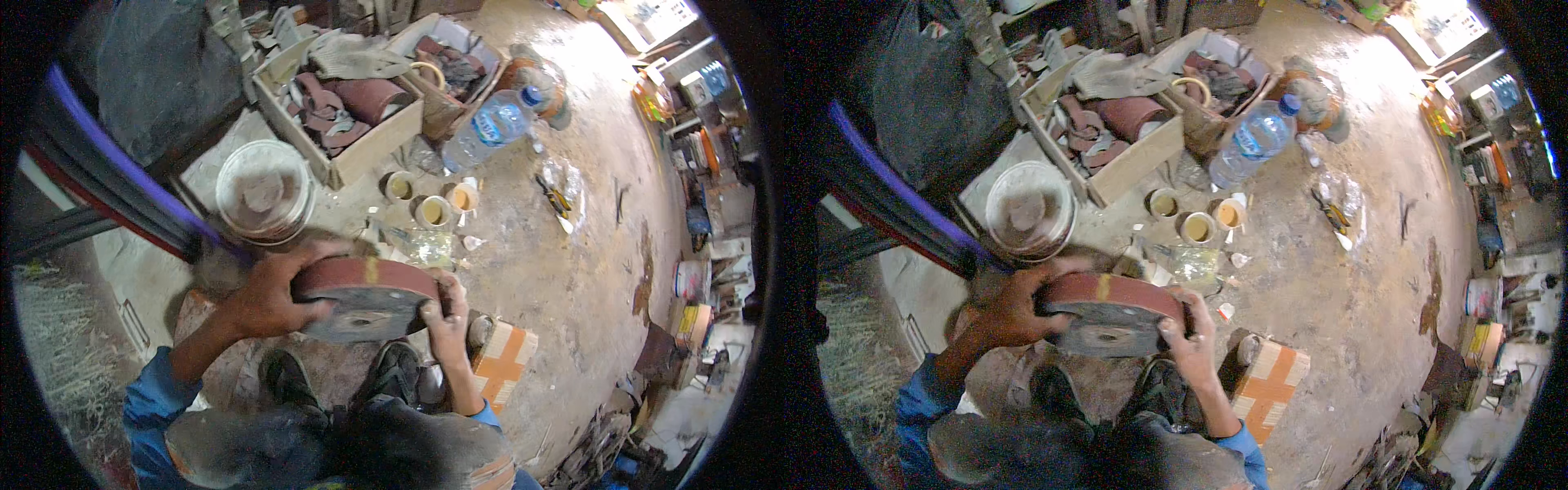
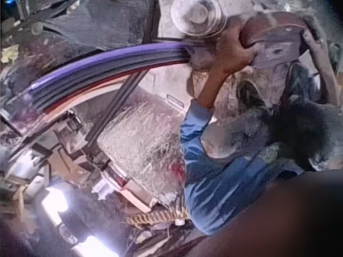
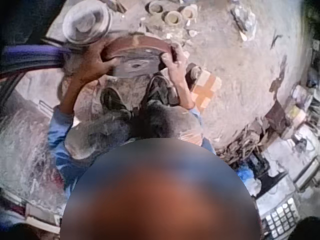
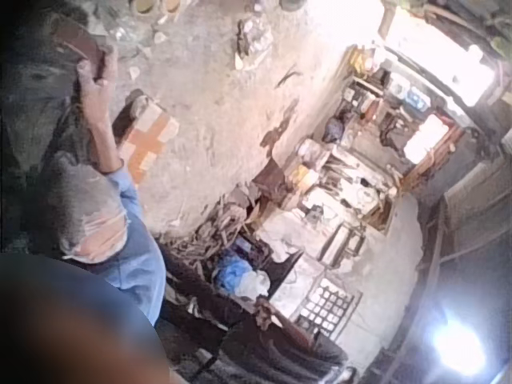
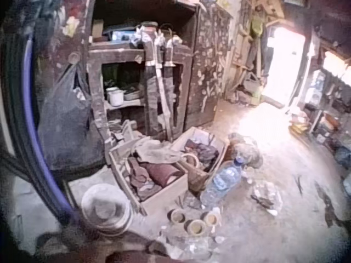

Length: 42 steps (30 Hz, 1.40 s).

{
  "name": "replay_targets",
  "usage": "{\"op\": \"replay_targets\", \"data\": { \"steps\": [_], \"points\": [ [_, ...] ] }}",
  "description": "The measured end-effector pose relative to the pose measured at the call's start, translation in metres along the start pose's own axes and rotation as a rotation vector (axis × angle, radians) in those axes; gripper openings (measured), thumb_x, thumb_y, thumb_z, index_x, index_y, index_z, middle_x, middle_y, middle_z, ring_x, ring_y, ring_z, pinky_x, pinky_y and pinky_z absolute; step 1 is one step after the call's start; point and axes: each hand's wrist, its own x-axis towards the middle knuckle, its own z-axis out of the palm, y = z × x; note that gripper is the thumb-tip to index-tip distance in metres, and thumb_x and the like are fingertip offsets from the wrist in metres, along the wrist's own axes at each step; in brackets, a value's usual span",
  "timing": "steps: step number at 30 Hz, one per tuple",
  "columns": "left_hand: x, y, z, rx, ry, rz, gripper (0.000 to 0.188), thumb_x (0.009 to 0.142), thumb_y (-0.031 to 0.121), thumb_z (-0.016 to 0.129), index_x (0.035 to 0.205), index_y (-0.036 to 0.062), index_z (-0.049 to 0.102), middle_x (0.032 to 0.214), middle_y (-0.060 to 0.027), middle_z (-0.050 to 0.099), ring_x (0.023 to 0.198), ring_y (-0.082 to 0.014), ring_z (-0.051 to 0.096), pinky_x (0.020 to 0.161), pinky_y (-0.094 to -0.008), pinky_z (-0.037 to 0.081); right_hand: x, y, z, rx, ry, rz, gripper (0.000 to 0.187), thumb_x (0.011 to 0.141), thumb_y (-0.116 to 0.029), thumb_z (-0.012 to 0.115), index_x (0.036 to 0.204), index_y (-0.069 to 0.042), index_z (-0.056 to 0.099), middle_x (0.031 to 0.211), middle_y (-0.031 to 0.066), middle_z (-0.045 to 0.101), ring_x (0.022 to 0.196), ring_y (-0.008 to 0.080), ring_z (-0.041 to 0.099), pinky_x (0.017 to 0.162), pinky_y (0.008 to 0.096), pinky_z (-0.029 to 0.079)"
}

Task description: The person sits on the floor and applies glue from a white tube to the edge of a circular sanding disc. They repeatedly squeeze glue along the perimeter and spread it with a finger, then flip the disc to apply glue to the other side. The person then stands and moves to a bench grinder, placing the disc on the machine.

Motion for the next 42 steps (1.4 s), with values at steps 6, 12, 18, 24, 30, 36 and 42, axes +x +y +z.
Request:
{"op": "replay_targets", "data": {
  "steps": [6, 12, 18, 24, 30, 36, 42],
  "points": [
    [-0.006, -0.009, 0.002, -0.030, -0.095, 0.078, 0.049, 0.074, 0.016, 0.080, 0.120, 0.0036, 0.067, 0.102, -0.0147, 0.074, 0.092, -0.0189, 0.073, 0.083, -0.0332, 0.057, 0.051, 0.099, -0.065, -0.208, 0.652, 0.209, 0.051, 0.096, -0.022, 0.068, 0.137, 0.000, 0.049, 0.116, 0.0108, 0.061, 0.103, 0.0175, 0.056, 0.091, 0.0338, 0.047],
    [-0.006, 0.001, 0.002, 0.028, -0.055, 0.153, 0.049, 0.072, 0.013, 0.084, 0.114, 0.0006, 0.061, 0.102, -0.0184, 0.074, 0.092, -0.0209, 0.073, 0.082, -0.0336, 0.056, 0.093, 0.190, -0.113, -0.504, 0.384, 0.156, 0.059, 0.088, -0.027, 0.076, 0.135, 0.002, 0.056, 0.118, 0.0183, 0.066, 0.103, 0.0202, 0.062, 0.091, 0.0355, 0.049],
    [-0.012, 0.000, 0.000, 0.052, 0.025, 0.077, 0.051, 0.075, 0.014, 0.082, 0.114, -0.0010, 0.053, 0.110, -0.0213, 0.069, 0.102, -0.0230, 0.071, 0.088, -0.0348, 0.054, 0.095, 0.162, -0.103, -0.477, 0.436, 0.179, 0.042, 0.098, -0.024, 0.067, 0.130, 0.001, 0.059, 0.122, 0.0158, 0.066, 0.109, 0.0197, 0.061, 0.092, 0.0343, 0.049],
    [-0.004, -0.014, 0.018, -0.197, 0.007, -0.067, 0.040, 0.089, 0.015, 0.068, 0.122, -0.0014, 0.054, 0.110, -0.0170, 0.067, 0.109, -0.0228, 0.066, 0.097, -0.0349, 0.049, 0.026, -0.017, -0.059, -0.056, 0.336, 0.006, 0.048, 0.100, -0.013, 0.061, 0.141, -0.002, 0.038, 0.110, 0.0111, 0.062, 0.104, 0.0183, 0.060, 0.089, 0.0305, 0.049],
    [-0.006, -0.019, 0.026, -0.172, -0.072, -0.156, 0.035, 0.093, 0.009, 0.059, 0.127, -0.0011, 0.056, 0.117, -0.0129, 0.063, 0.116, -0.0210, 0.060, 0.103, -0.0353, 0.045, -0.019, -0.086, -0.012, -0.243, 0.169, 0.069, 0.044, 0.091, -0.018, 0.075, 0.123, 0.000, 0.051, 0.104, 0.0111, 0.066, 0.096, 0.0184, 0.063, 0.086, 0.0338, 0.051],
    [-0.015, -0.018, 0.029, -0.223, 0.019, -0.285, 0.029, 0.095, 0.011, 0.059, 0.121, -0.0013, 0.056, 0.117, -0.0140, 0.059, 0.119, -0.0223, 0.058, 0.103, -0.0354, 0.045, -0.032, -0.083, 0.006, -0.232, 0.184, 0.078, 0.035, 0.090, -0.021, 0.074, 0.105, 0.006, 0.059, 0.094, 0.0159, 0.069, 0.084, 0.0173, 0.064, 0.088, 0.0324, 0.050],
    [-0.016, -0.014, 0.029, -0.207, 0.001, -0.314, 0.030, 0.095, 0.013, 0.059, 0.122, -0.0006, 0.057, 0.115, -0.0153, 0.063, 0.111, -0.0226, 0.061, 0.101, -0.0361, 0.046, -0.037, -0.072, 0.004, -0.338, 0.150, -0.184, 0.031, 0.088, -0.018, 0.071, 0.101, 0.006, 0.057, 0.083, 0.0136, 0.063, 0.069, 0.0184, 0.059, 0.082, 0.0367, 0.048]
  ]
}}
